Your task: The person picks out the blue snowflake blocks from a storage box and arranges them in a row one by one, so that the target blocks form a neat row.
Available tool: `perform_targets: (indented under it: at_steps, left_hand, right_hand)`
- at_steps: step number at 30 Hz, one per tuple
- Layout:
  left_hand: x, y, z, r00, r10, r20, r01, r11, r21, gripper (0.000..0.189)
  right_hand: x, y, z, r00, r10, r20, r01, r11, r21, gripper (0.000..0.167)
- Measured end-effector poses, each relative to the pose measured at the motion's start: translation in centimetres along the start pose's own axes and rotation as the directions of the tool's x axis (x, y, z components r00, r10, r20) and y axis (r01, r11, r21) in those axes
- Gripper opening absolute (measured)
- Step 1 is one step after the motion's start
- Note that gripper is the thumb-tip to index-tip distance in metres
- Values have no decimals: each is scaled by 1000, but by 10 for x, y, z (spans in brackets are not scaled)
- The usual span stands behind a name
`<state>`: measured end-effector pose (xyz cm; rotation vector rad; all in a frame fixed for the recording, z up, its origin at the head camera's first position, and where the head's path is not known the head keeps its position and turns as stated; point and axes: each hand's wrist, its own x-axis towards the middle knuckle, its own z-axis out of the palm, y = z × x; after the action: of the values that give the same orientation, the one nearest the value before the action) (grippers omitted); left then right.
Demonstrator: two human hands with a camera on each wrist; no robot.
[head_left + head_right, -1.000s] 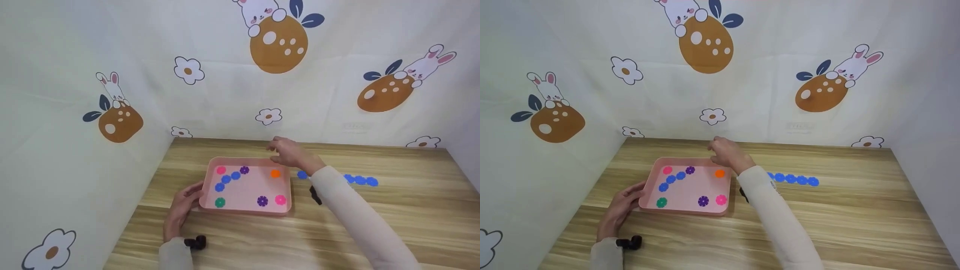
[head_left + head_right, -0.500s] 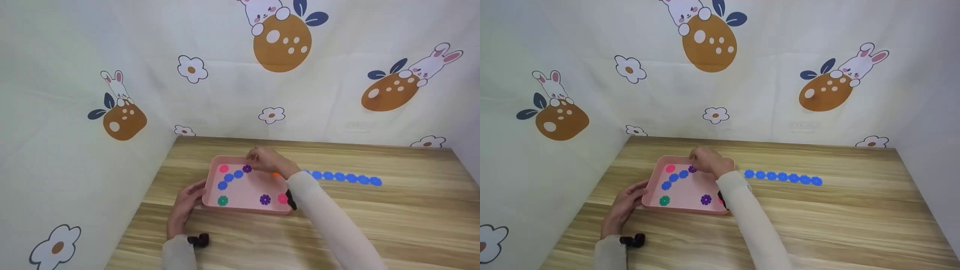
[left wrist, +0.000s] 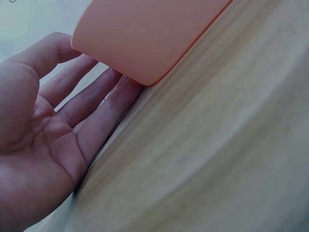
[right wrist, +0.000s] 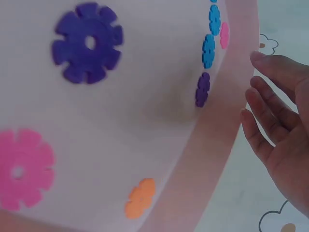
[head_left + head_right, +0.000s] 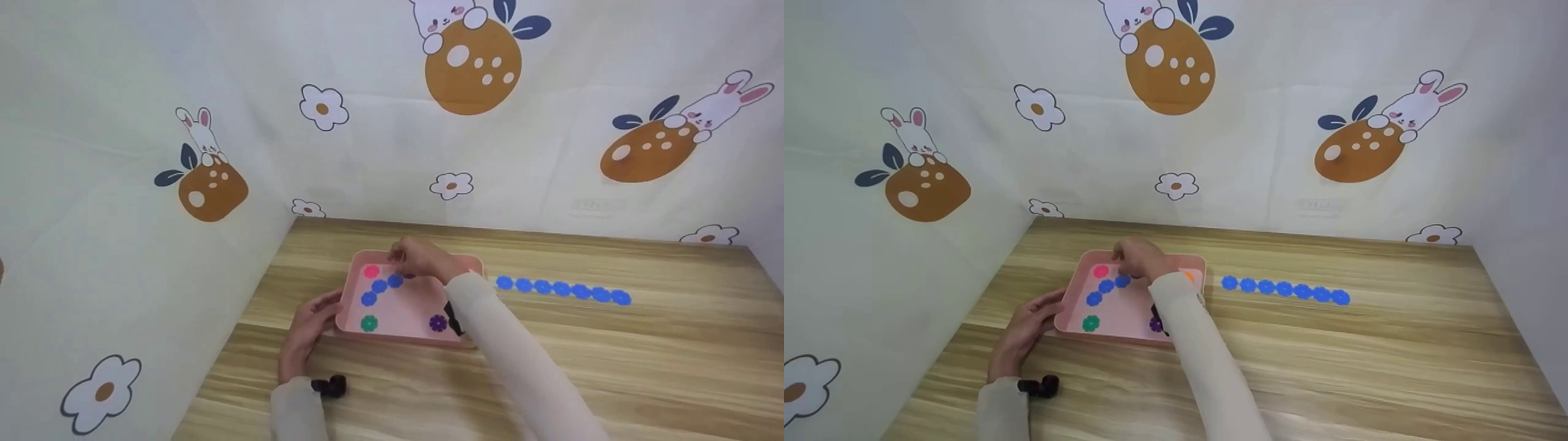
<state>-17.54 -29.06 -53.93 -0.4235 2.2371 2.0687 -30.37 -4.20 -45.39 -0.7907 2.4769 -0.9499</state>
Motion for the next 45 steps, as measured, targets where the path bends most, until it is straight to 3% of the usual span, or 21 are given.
perform_targets:
  at_steps: [9, 21, 26, 35, 45]
  left_hand:
    - [2, -2, 1, 999, 35, -11, -35, 999, -20, 44]
    - [4, -1, 4, 1000, 19, 10, -19, 1000, -23, 43]
    - [4, -2, 4, 1000, 12, 8, -12, 1000, -25, 44]
    - [4, -2, 1, 999, 34, 3, -34, 999, -12, 44]
    - [1, -1, 0, 1000, 17, -12, -17, 1000, 25, 46]
  right_hand:
    - [12, 3, 13, 999, 17, 30, -13, 993, -114, 28]
    - [5, 15, 16, 995, 102, -9, -102, 990, -102, 20]
    - [3, 18, 17, 995, 95, -7, -95, 992, -88, 15]
    - [4, 14, 22, 995, 101, 9, -99, 987, -123, 25]
    - [2, 13, 26, 996, 86, 20, -84, 993, -88, 23]
